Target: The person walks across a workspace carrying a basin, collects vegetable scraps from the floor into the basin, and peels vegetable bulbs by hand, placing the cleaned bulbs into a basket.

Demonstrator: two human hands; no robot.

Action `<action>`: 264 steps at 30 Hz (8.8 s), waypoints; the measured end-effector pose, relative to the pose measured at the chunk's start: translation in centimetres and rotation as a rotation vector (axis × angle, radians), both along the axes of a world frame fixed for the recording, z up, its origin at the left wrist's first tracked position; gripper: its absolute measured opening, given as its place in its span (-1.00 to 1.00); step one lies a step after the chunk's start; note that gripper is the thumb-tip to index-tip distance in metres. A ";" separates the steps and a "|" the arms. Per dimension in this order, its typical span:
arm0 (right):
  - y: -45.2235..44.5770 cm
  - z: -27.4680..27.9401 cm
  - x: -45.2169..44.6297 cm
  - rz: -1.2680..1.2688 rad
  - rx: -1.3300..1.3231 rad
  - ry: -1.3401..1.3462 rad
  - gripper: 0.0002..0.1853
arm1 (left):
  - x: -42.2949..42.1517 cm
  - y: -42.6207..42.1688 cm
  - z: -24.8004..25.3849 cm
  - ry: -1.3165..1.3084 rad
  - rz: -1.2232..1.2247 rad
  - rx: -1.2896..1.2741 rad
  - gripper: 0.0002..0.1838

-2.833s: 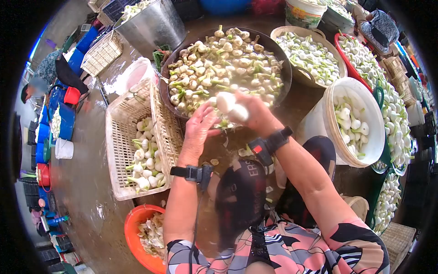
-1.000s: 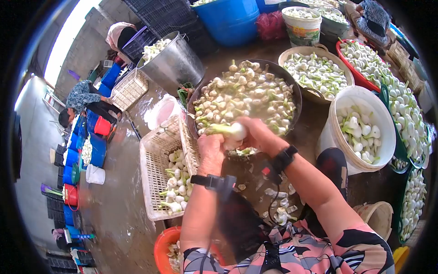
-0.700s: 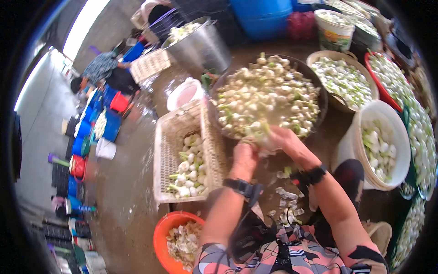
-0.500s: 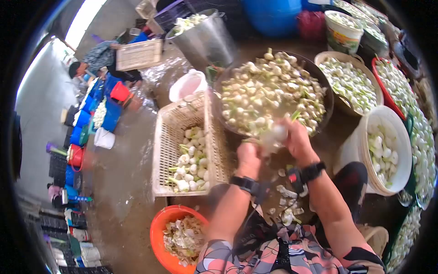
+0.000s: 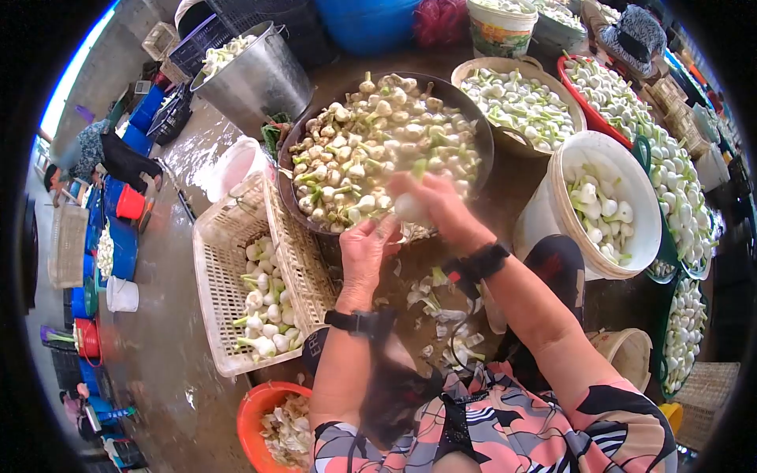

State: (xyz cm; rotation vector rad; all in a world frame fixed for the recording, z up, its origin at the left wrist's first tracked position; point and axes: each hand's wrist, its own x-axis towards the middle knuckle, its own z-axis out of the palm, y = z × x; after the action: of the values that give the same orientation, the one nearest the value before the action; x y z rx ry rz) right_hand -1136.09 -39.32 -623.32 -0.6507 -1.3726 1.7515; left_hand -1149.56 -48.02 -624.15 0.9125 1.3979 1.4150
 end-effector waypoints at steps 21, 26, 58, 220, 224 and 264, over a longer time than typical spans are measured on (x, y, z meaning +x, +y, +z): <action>3.1 -2.2 0.7 0.052 -0.628 0.635 -0.40 | -0.1 1.0 -7.1 1.277 -0.376 -0.427 -0.80; 5.5 -5.6 0.0 0.016 -0.730 0.724 -0.35 | 1.5 -0.6 -8.1 1.325 -0.799 -0.593 -0.79; 6.3 -4.7 -6.2 0.275 -0.080 -0.141 -0.32 | -2.6 1.2 -3.1 -0.473 0.365 -0.283 -0.65; -0.6 -5.5 -1.9 0.025 -0.279 -0.220 -0.56 | -1.1 0.3 -6.5 -0.491 0.250 0.055 -0.90; -0.5 -6.2 -1.7 0.022 -0.333 -0.192 -0.58 | -0.7 0.6 -6.1 -0.474 0.282 0.037 -0.91; -3.2 -2.1 -1.4 -0.124 1.013 -0.804 -0.81 | -1.0 -0.6 -5.7 -0.707 0.027 -0.094 -0.57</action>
State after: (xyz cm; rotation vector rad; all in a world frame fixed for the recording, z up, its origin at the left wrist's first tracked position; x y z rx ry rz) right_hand -1137.52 -42.51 -625.46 -0.8235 -2.4001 0.4723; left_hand -1150.55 -48.60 -629.82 0.2737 0.9238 1.4775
